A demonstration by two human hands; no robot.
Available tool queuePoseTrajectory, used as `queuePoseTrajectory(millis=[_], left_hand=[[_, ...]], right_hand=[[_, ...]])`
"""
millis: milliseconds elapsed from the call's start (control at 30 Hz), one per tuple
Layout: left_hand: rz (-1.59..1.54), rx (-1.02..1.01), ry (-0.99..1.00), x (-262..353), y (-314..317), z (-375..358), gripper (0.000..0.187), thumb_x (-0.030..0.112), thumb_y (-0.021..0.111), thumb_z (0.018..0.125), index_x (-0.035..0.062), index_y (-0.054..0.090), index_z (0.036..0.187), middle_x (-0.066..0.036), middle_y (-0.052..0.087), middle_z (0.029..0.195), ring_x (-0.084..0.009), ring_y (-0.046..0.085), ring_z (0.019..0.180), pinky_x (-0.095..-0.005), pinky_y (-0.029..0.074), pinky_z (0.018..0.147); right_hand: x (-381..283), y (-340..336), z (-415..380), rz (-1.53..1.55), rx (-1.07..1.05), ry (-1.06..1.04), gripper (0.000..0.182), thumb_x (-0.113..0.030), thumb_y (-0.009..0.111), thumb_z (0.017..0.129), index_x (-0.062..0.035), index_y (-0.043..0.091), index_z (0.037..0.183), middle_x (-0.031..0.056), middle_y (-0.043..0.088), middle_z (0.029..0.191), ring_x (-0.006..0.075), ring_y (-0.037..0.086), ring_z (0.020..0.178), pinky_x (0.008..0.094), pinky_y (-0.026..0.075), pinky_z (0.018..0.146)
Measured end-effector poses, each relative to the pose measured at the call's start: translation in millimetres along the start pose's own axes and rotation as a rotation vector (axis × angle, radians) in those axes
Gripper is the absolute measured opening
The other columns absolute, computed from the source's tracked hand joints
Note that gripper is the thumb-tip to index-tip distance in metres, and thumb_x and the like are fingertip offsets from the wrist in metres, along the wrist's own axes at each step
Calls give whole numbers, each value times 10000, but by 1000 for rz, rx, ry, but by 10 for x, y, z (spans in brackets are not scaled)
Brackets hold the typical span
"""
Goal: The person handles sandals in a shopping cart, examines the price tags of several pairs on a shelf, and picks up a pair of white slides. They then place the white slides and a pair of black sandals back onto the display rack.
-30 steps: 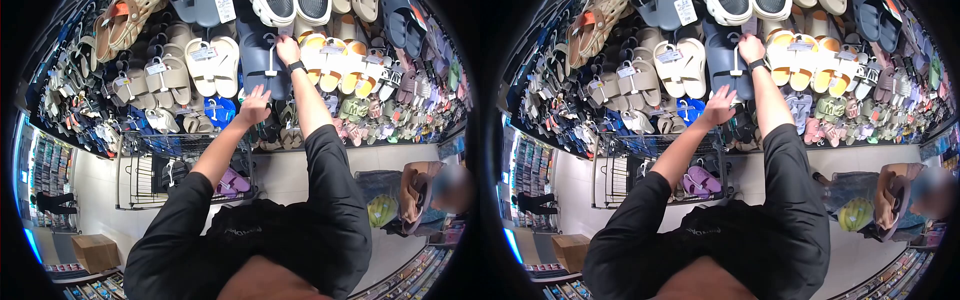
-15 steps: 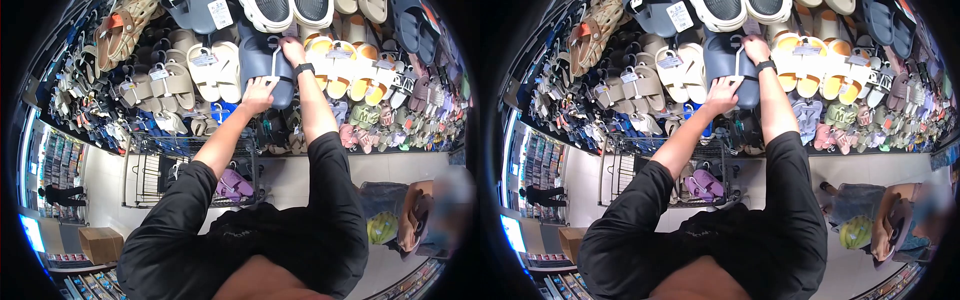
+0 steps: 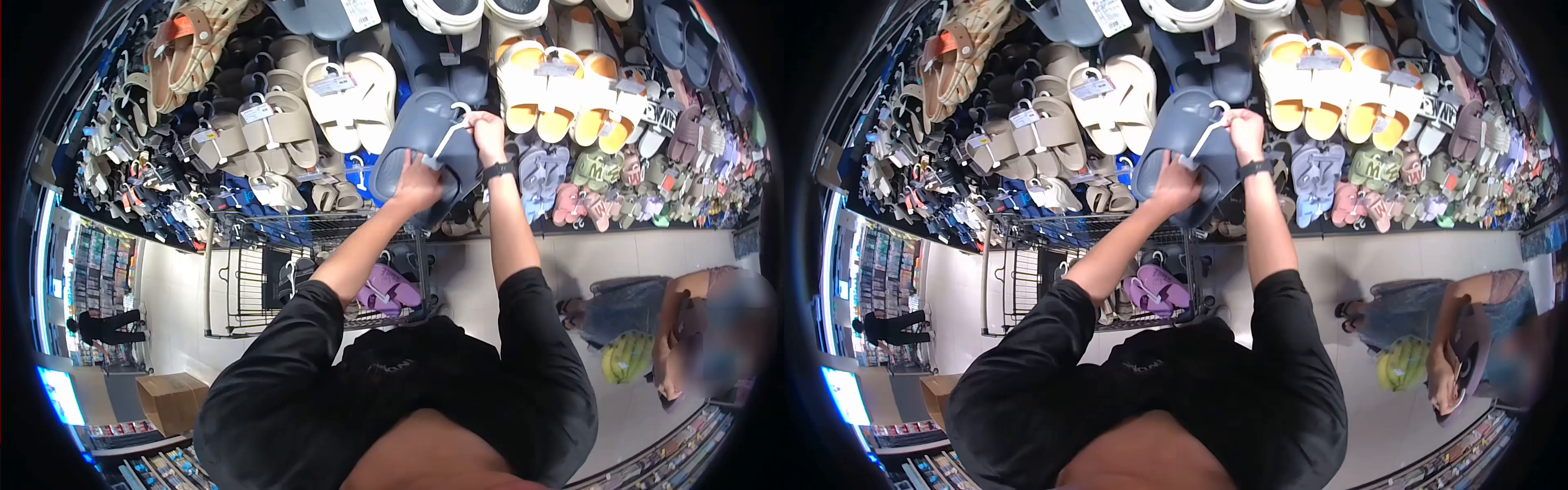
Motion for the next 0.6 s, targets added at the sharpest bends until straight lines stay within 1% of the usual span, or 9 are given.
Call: queuePoseTrajectory(millis=[33, 100, 133, 167, 233, 267, 400, 500, 600], left_hand=[[-63, -8, -3, -6, 95, -186, 260, 163, 619, 763, 30, 645, 984, -171, 615, 1078, -377, 508, 1126, -605, 246, 1085], [-188, -28, -14, -37, 63, -552, 239, 126, 619, 759, 33, 638, 978, -180, 611, 1088, -390, 507, 1117, -603, 239, 1089], [-253, -65, -41, -66, 72, -707, 248, 111, 602, 766, 37, 630, 1001, -193, 602, 1099, -405, 504, 1105, -591, 281, 1057], [-392, 168, -29, 8, -177, -848, 267, 102, 595, 767, 24, 620, 1022, -216, 591, 1099, -436, 498, 1088, -562, 333, 1007], [-471, 245, -99, -119, -144, -1192, 277, 96, 585, 772, 8, 616, 1033, -231, 586, 1098, -446, 491, 1083, -533, 370, 958], [-534, 238, -138, -178, -201, -1360, 292, 108, 588, 790, -14, 609, 1054, -243, 591, 1094, -452, 499, 1066, -515, 396, 929], [-606, 208, -245, -437, -473, -1962, 306, 177, 616, 829, -35, 608, 1049, -257, 611, 1045, -463, 538, 1003, -496, 426, 885], [-631, 235, -297, -798, -508, -2428, 298, 205, 630, 833, -34, 621, 1011, -253, 615, 1032, -455, 544, 1002, -494, 425, 881], [-611, 245, -369, -1086, -660, -2854, 296, 232, 656, 827, -28, 634, 967, -241, 623, 1017, -440, 553, 991, -485, 428, 865]], right_hand=[[39, -30, -217, -60, 36, 4, 143, 2, 559, 868, 44, 680, 932, 36, 659, 759, 81, 561, 629, 213, 459, 608], [-196, -76, -878, -236, 201, -280, 137, 3, 598, 836, 8, 682, 945, 57, 686, 841, 104, 600, 708, 233, 480, 661], [-335, -97, -1262, -200, 277, -365, 132, -10, 618, 846, 0, 671, 967, 60, 678, 909, 103, 598, 765, 231, 476, 684], [-390, -105, -1653, -166, 350, -448, 135, -23, 638, 856, -8, 660, 989, 63, 671, 977, 102, 596, 821, 229, 472, 707], [-166, -125, -2332, -107, 362, -299, 191, -23, 630, 877, -9, 621, 1067, 72, 642, 1071, 108, 588, 881, 235, 474, 743], [133, -110, -2587, 19, 275, -168, 282, -38, 635, 879, -21, 587, 1157, 71, 641, 1080, 108, 595, 868, 238, 487, 726], [457, 424, -3496, 203, 87, 282, 398, -56, 609, 889, -36, 518, 1276, 74, 619, 1147, 99, 600, 861, 239, 508, 689], [558, 911, -3798, 268, -38, 342, 499, -51, 606, 885, -34, 439, 1356, 85, 551, 1253, 121, 596, 932, 245, 497, 763], [515, 1377, -3866, 114, -146, 223, 554, -45, 616, 881, -30, 391, 1387, 94, 530, 1270, 134, 582, 1005, 265, 477, 826]])
Point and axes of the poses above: each hand's wrist, its own z-axis towards the middle knuckle, its own y-axis out of the palm, x = y × z, the point moved 4 cm from there along z, towards the middle knuckle
